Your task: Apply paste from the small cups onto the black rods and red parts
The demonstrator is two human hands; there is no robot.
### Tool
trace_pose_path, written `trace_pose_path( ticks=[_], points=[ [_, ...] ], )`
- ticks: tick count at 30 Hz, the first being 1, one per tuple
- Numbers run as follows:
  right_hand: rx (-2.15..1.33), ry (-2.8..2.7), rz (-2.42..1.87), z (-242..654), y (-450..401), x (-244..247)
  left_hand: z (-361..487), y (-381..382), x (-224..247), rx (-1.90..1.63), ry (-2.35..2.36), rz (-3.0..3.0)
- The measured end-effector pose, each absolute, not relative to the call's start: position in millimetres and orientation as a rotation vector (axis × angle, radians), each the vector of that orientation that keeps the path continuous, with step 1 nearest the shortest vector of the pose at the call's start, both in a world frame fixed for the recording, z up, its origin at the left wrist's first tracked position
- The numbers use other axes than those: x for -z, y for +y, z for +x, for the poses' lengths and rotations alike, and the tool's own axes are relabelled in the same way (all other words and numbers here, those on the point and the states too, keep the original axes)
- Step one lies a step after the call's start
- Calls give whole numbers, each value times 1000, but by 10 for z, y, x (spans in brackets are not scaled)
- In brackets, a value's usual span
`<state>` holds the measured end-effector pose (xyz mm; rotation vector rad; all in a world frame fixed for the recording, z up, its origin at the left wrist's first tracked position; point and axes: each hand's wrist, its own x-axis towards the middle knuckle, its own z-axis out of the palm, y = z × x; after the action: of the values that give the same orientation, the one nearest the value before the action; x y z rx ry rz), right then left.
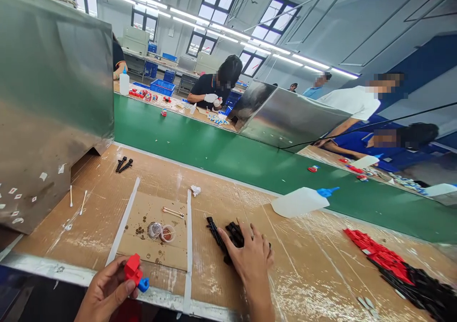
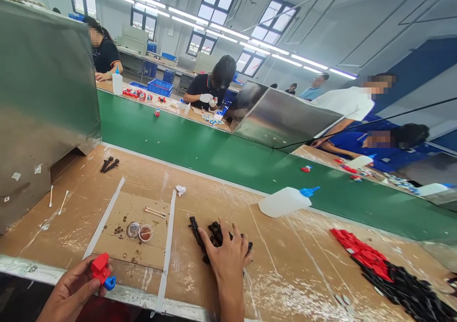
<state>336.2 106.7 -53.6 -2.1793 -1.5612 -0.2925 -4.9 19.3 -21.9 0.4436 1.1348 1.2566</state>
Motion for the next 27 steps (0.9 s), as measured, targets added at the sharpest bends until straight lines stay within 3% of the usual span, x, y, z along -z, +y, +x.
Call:
trace_pose_path(
  ticks=[7,12,19,27],
  points=[
    [149,-1682,-2080,3520,1062,643,-18,198,219,-1276,1112,459],
    [197,-1613,-1907,3067,878,390,-2,215,154,-1241,1075,494],
    [-457,-1712,-1420,2104,746,56,26,235,92,-1258,1007,471],
    [-427,-1715,-1485,1974,864,133,-29,251,100,-1269,901,510]
  ],
)
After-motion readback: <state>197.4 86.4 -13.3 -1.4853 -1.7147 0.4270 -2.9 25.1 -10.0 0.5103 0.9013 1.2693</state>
